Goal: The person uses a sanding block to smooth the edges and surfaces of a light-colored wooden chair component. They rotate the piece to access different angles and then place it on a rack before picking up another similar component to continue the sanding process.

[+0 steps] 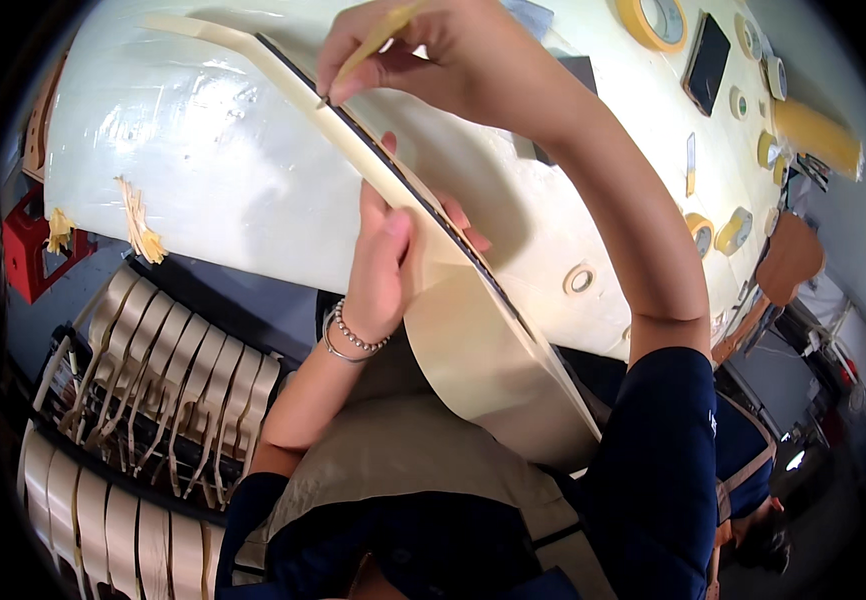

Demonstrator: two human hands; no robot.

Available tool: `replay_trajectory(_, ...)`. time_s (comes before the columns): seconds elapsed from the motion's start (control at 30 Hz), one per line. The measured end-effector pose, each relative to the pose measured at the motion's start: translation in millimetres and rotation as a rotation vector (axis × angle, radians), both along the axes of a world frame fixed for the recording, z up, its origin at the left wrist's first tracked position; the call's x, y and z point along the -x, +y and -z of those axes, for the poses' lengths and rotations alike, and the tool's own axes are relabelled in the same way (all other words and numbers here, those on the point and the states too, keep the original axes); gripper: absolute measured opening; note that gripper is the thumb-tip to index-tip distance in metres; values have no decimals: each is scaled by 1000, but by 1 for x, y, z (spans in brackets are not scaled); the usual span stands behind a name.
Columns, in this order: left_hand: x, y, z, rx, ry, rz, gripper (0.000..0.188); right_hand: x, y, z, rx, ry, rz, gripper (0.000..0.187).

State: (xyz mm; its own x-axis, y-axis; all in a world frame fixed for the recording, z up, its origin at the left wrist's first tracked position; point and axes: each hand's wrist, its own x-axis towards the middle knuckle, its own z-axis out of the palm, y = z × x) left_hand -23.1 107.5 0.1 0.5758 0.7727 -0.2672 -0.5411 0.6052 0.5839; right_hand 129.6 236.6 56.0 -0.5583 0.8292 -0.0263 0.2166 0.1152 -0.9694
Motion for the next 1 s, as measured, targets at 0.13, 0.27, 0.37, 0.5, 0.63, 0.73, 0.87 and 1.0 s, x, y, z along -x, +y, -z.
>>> replay_trajectory(0.13, 0, 0, -2, 84, -48, -10, 64, -15, -38, -8, -112, -93, 55, 10)
replay_trajectory(0.27, 0, 1, -8, 111, -15, 2, 69, -23, -56, -14, -188, -168, 40, 10)
replay_trajectory(0.37, 1, 1, 0, 109, -27, 50, 68, -19, -58, -12, -220, -161, 85, 11)
replay_trajectory(0.5, 0, 1, -7, 7, 53, -32, 63, -31, -77, -12, -247, -175, 48, 9)
replay_trajectory(0.63, 2, 3, -8, -50, 90, -53, 57, -36, -101, -23, -173, -207, 79, 9)
replay_trajectory(0.73, 2, 3, -8, -112, 152, -67, 56, -34, -100, -13, -151, -69, 114, 11)
replay_trajectory(0.87, 1, 2, -8, -29, 133, -46, 56, -35, -107, -18, -230, -183, 107, 12)
replay_trajectory(1.0, 3, 4, -7, -48, 86, -32, 55, -42, -118, -20, -240, -195, 106, 13)
